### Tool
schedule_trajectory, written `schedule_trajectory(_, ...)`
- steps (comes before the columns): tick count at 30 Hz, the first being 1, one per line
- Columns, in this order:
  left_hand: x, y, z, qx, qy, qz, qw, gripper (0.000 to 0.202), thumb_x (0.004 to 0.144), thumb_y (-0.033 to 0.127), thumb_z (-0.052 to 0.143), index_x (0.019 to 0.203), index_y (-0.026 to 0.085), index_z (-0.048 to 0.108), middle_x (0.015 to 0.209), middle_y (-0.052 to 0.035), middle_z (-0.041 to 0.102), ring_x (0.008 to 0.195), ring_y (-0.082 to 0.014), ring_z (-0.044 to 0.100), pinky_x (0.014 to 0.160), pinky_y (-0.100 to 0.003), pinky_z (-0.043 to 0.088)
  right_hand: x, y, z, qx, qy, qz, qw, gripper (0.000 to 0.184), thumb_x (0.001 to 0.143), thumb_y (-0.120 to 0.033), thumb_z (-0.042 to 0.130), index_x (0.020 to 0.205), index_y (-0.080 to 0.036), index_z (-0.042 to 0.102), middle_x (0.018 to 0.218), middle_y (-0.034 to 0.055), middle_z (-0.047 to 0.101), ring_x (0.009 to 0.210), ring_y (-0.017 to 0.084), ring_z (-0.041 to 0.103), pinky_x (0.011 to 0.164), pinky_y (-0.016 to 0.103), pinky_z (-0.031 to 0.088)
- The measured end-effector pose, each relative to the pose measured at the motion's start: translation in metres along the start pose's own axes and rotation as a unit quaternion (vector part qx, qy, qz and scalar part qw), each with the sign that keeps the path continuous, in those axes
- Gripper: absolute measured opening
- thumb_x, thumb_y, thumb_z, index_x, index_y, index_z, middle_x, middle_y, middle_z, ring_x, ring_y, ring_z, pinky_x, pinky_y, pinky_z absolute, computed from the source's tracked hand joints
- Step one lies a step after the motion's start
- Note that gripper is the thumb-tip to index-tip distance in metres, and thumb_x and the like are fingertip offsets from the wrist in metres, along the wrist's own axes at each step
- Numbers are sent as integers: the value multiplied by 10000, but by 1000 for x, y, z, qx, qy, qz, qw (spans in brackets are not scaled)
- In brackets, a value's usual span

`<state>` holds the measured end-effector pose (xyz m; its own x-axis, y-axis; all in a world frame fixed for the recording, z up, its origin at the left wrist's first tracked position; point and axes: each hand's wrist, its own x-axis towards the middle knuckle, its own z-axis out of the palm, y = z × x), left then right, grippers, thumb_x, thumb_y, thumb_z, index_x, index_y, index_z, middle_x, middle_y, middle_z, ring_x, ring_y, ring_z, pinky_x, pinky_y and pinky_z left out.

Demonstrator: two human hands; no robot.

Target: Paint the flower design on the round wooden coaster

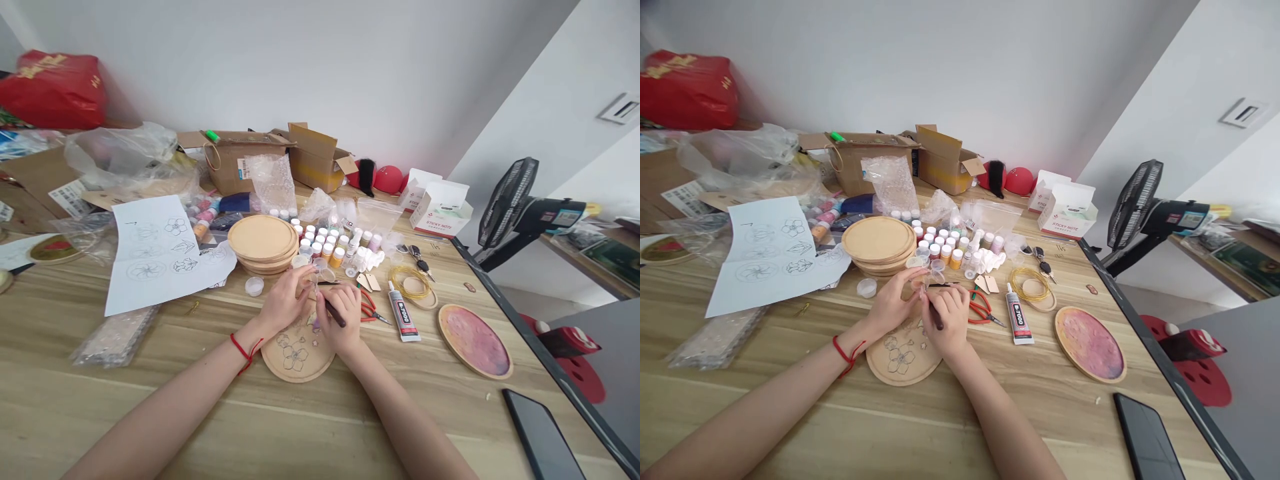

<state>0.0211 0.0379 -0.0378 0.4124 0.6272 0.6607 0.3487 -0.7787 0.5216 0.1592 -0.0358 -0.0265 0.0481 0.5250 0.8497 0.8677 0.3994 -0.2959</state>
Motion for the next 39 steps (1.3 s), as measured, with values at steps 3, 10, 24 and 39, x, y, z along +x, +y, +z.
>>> schedule_trajectory(3,-1,-2,2,-7,3,13,1000,391,943,198,543,1325,213,462,1279,-96,658,1224,-223,612,1027,-432,513,1,-2,2,28,23,118,992,257,949,-295,565,711,-214,618,652,20,672,649,184,621,706,352,458)
schedule_trajectory(10,-1,-3,3,-16,9,23,1000,452,907,161,584,1334,218,450,1280,-96,655,1210,-228,624,1018,-433,528,13,-4,1,215,14,413,885,424,872,-496,621,580,-190,630,554,23,675,549,193,632,585,316,484)
schedule_trajectory(24,-1,-3,2,-3,16,-15,1000,414,915,259,610,1309,224,491,1274,-100,659,1198,-244,629,1015,-430,524,0,-1,-3,47,-7,53,997,233,952,-221,503,721,-221,535,651,14,580,634,176,544,632,334,411)
schedule_trajectory(39,1,-2,2,2,16,-15,1000,370,922,220,550,1288,217,497,1255,-93,670,1188,-236,631,1013,-443,521,-2,2,-2,15,-65,-30,997,66,934,-184,537,920,-217,593,767,36,639,801,214,587,764,383,441)
